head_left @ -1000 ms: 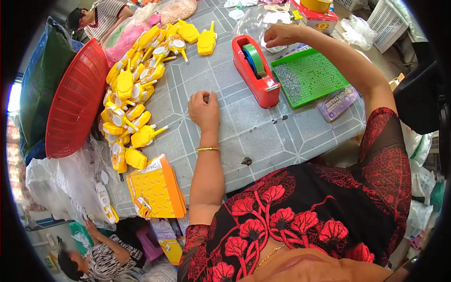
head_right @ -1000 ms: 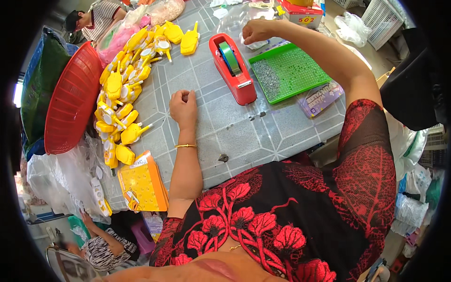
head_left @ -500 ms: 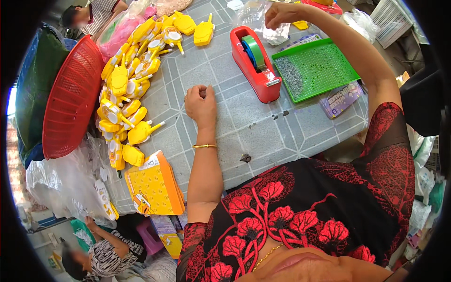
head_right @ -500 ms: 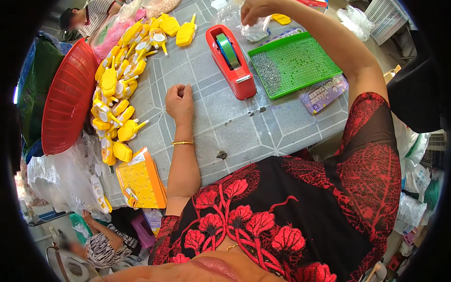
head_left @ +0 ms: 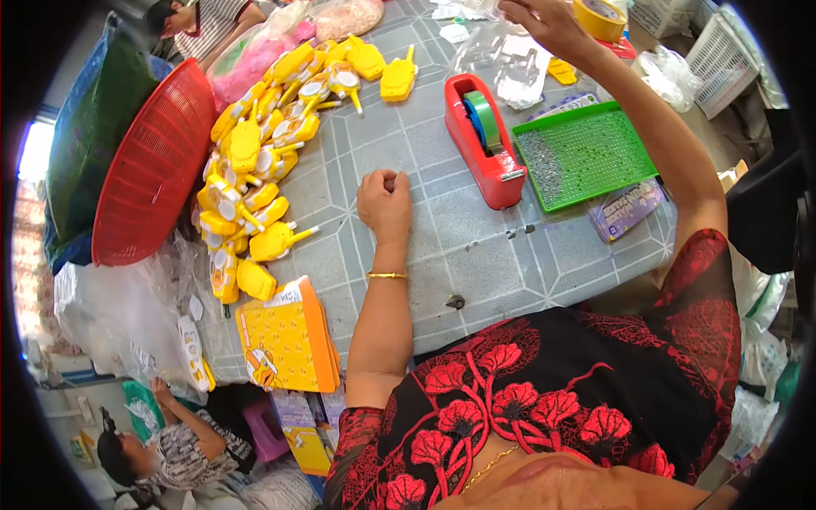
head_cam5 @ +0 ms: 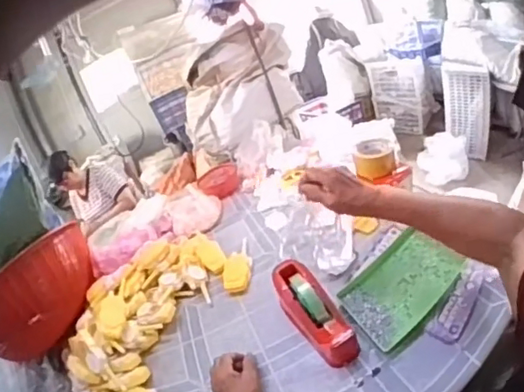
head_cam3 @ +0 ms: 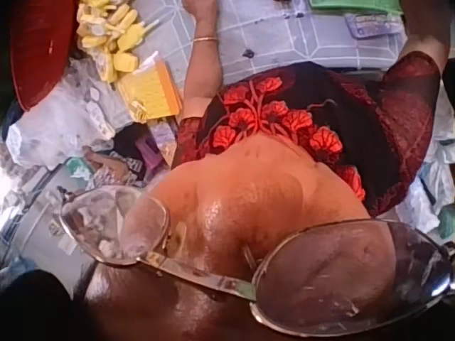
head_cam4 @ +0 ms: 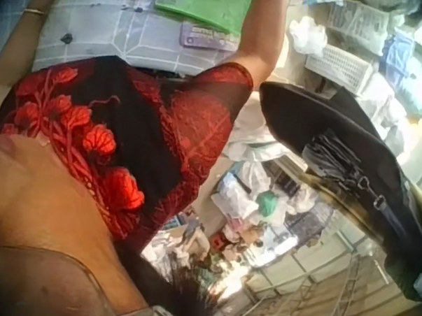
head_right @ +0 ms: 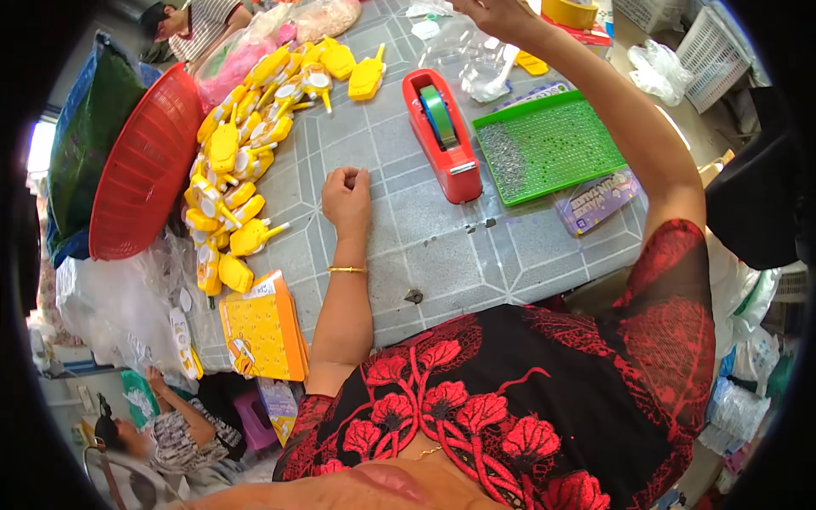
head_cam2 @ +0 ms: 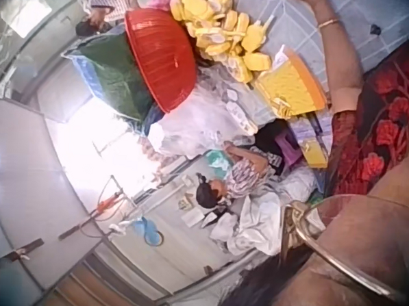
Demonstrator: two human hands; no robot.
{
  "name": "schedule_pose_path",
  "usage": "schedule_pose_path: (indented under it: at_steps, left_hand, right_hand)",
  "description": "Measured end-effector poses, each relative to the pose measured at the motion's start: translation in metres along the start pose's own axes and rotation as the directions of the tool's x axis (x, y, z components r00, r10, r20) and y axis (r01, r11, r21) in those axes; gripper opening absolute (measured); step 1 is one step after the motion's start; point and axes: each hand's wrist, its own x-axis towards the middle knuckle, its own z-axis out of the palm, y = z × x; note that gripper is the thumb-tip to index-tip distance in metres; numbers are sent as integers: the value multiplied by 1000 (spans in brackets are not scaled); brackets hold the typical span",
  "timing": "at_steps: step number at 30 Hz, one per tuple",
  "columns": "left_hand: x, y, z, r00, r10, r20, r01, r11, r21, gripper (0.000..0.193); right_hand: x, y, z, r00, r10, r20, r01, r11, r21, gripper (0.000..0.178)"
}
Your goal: The person packages toy walkie-talkies by placing the toys into plastic blister packs, sealing them with cardboard backing cards using tape, and placing the finished packages into a plastic basket.
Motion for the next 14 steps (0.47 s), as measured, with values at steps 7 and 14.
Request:
schedule_pose_path:
  at_steps: [7, 14]
  left_hand:
    - [28, -15, -47, 734, -440, 517, 661, 291, -692, 50]
    - [-29, -19, -114, 616, -2, 788, 741, 340, -579, 74]
  right_hand:
    - [-48, -159, 21, 846, -504, 171, 501, 863, 67, 22]
    - [-120, -211, 72, 670, -580, 464, 338, 794, 505, 13]
